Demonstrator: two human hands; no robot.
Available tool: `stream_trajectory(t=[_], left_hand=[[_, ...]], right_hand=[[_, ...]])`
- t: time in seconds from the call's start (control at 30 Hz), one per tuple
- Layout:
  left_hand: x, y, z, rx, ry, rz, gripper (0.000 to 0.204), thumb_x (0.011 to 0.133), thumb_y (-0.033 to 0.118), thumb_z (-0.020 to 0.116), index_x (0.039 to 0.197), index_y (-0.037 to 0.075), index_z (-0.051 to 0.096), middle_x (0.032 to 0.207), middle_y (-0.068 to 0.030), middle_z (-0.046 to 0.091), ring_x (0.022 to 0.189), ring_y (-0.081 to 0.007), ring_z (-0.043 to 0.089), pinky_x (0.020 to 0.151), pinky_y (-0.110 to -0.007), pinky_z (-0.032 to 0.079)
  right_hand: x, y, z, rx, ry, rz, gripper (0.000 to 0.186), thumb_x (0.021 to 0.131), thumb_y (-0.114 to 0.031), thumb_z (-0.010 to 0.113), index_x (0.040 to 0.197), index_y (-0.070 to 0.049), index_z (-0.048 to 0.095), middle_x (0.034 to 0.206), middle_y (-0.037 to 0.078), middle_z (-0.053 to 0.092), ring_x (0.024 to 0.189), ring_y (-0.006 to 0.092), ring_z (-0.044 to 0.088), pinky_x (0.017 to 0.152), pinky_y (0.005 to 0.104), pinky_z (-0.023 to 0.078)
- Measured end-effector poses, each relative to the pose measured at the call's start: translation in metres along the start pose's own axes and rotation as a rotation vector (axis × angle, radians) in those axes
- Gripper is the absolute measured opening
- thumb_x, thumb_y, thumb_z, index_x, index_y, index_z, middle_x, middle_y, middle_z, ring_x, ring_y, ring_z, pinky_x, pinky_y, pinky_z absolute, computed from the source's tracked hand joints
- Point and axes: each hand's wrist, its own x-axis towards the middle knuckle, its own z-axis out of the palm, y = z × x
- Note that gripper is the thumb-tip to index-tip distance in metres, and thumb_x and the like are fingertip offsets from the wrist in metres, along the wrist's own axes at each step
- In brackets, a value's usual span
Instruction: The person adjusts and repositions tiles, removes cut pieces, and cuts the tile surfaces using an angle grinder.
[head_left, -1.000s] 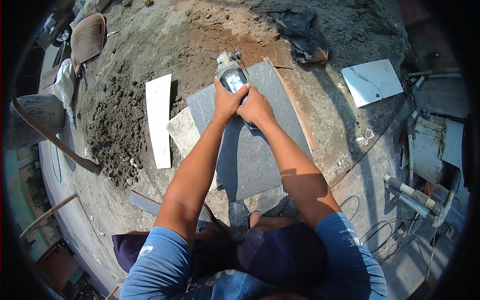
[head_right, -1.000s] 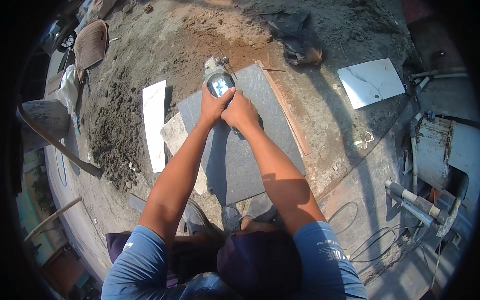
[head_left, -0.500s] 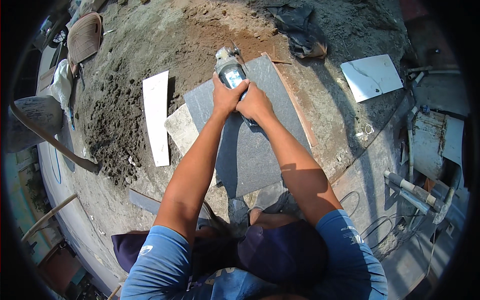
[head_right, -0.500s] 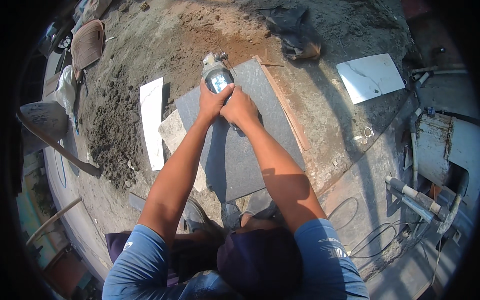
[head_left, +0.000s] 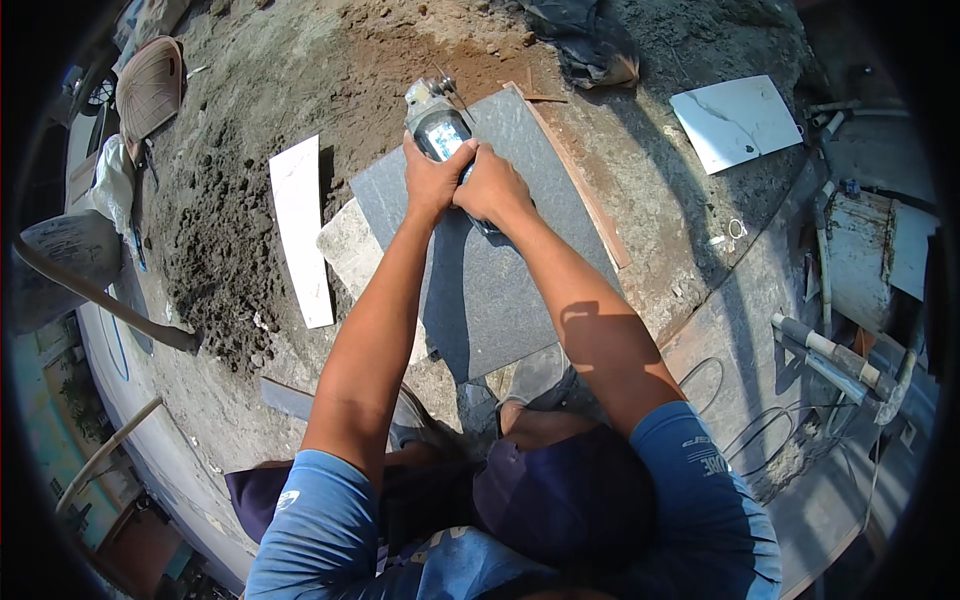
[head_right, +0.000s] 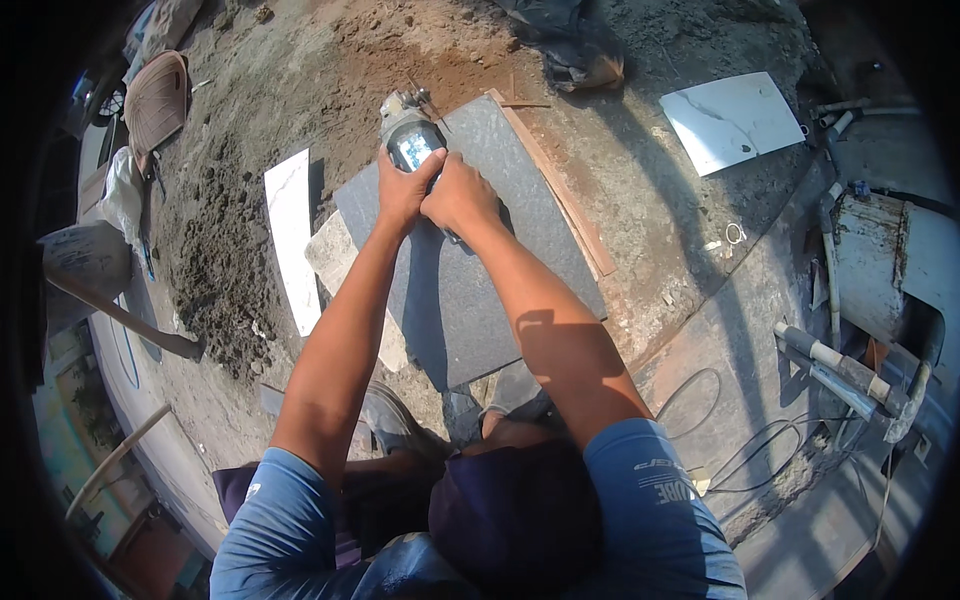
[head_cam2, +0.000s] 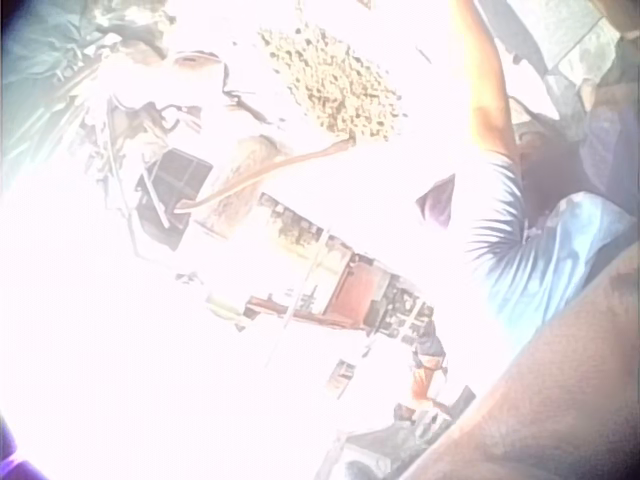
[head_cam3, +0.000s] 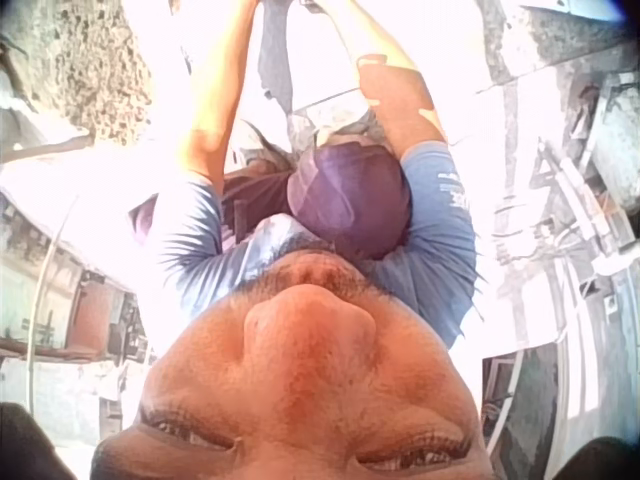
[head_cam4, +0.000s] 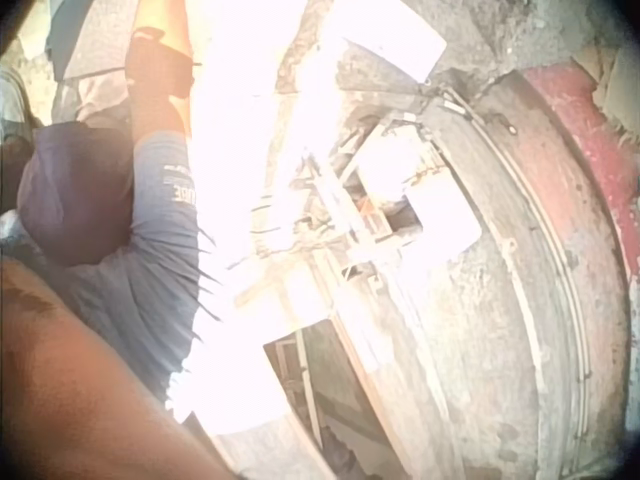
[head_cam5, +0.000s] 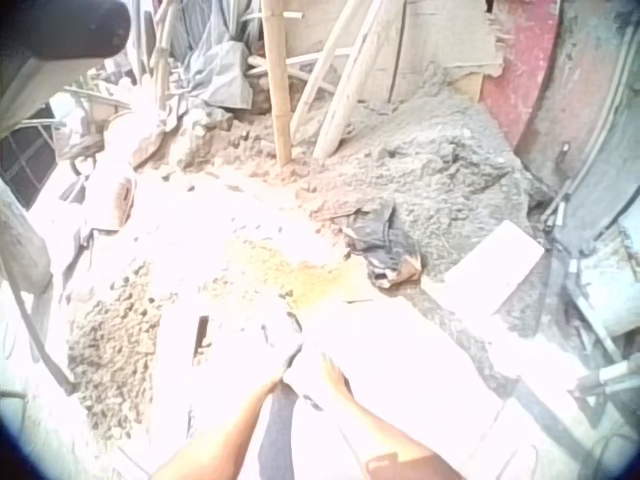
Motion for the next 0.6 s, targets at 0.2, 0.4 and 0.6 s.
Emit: stream_trajectory(t=[0.2, 0.4, 0.6], left_hand=[[0.011, -0.015, -0.003, -0.017, -0.023, 0.012, 0.128, 0.068, 0.051, 0.092, 0.156, -0.01, 0.023, 0.14, -0.0328, 0.056, 0.125, -0.0393, 0.061, 0.106, -0.042, 0.048], [0.005, -0.007, 0.002, -0.021, -0.024, 0.0, 0.127, 0.068, 0.052, 0.092, 0.156, -0.01, 0.024, 0.14, -0.0328, 0.055, 0.126, -0.0389, 0.06, 0.107, -0.042, 0.047], [0.006, -0.008, -0.002, 0.003, -0.002, 0.007, 0.127, 0.067, 0.052, 0.092, 0.156, -0.01, 0.025, 0.139, -0.0319, 0.056, 0.125, -0.0385, 0.061, 0.106, -0.042, 0.047]], right_hand=[[-0.006, -0.01, -0.007, -0.005, -0.067, 0.032, 0.057, 0.084, -0.021, 0.073, 0.133, -0.001, 0.052, 0.13, 0.022, 0.066, 0.124, 0.0387, 0.064, 0.105, 0.0479, 0.051], [-0.006, -0.005, -0.009, 0.006, -0.062, 0.034, 0.058, 0.084, -0.021, 0.073, 0.133, -0.001, 0.052, 0.131, 0.023, 0.066, 0.125, 0.0391, 0.063, 0.105, 0.0479, 0.051], [-0.006, -0.006, -0.006, 0.012, -0.053, 0.014, 0.059, 0.083, -0.021, 0.074, 0.133, -0.001, 0.052, 0.13, 0.024, 0.066, 0.123, 0.0397, 0.064, 0.105, 0.0485, 0.052]])
